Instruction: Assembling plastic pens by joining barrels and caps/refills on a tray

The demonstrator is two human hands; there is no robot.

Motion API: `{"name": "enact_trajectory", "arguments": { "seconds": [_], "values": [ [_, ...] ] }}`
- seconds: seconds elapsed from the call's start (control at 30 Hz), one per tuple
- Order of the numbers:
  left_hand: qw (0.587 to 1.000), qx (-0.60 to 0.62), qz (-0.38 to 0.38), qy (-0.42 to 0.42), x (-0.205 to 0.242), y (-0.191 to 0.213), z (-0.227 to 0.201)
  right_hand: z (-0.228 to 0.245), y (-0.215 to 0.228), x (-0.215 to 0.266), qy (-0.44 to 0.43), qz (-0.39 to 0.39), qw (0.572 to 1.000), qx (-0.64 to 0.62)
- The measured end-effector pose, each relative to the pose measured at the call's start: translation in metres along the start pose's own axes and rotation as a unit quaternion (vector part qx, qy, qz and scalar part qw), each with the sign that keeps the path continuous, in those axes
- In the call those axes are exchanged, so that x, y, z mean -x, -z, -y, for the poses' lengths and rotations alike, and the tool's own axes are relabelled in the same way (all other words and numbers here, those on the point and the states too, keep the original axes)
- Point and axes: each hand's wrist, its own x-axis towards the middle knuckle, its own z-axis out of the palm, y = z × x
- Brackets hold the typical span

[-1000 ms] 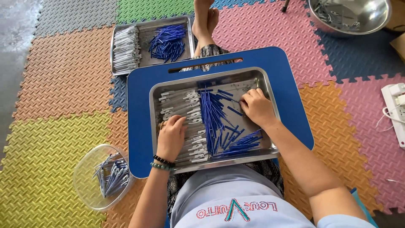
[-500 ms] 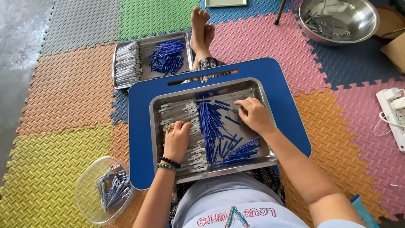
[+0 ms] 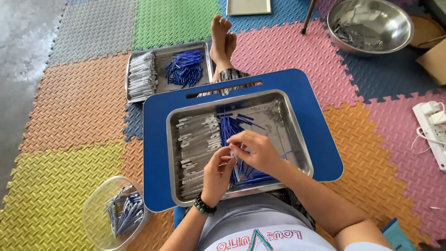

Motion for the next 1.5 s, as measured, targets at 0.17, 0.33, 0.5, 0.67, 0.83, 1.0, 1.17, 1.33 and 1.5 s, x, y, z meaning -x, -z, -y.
{"name": "enact_trajectory", "arguments": {
  "seconds": [0.17,0.33,0.5,0.67,0.83,1.0,1.17,1.33,1.5],
  "values": [
    [0.999,0.006,0.011,0.031,0.006,0.001,-0.021,0.005,0.003,0.022,-0.104,0.044,0.992,-0.061],
    [0.999,0.010,0.028,0.036,0.008,0.000,-0.021,0.010,0.006,0.022,-0.117,0.063,0.989,-0.072],
    [0.997,0.015,0.049,0.057,0.011,0.003,-0.018,0.009,0.008,0.027,-0.124,0.070,0.987,-0.076],
    [0.998,-0.002,0.047,0.049,0.013,0.004,-0.017,0.012,0.011,0.025,-0.096,0.091,0.990,-0.058],
    [0.995,0.041,0.075,0.053,0.017,0.005,-0.015,0.013,0.016,0.026,-0.092,0.118,0.988,-0.045],
    [0.994,0.061,0.077,0.055,0.020,0.007,-0.017,0.010,0.027,0.008,-0.054,0.034,0.997,-0.032],
    [0.996,0.047,0.078,0.008,0.021,0.009,-0.015,0.003,0.030,-0.031,-0.035,0.006,0.999,0.031],
    [0.996,0.055,0.068,0.004,0.024,0.011,-0.016,-0.101,-0.009,-0.018,-0.162,0.175,0.943,0.233],
    [0.995,0.073,0.068,0.031,0.024,0.009,-0.013,-0.107,-0.018,-0.010,-0.274,0.277,0.873,0.293]
  ]
}}
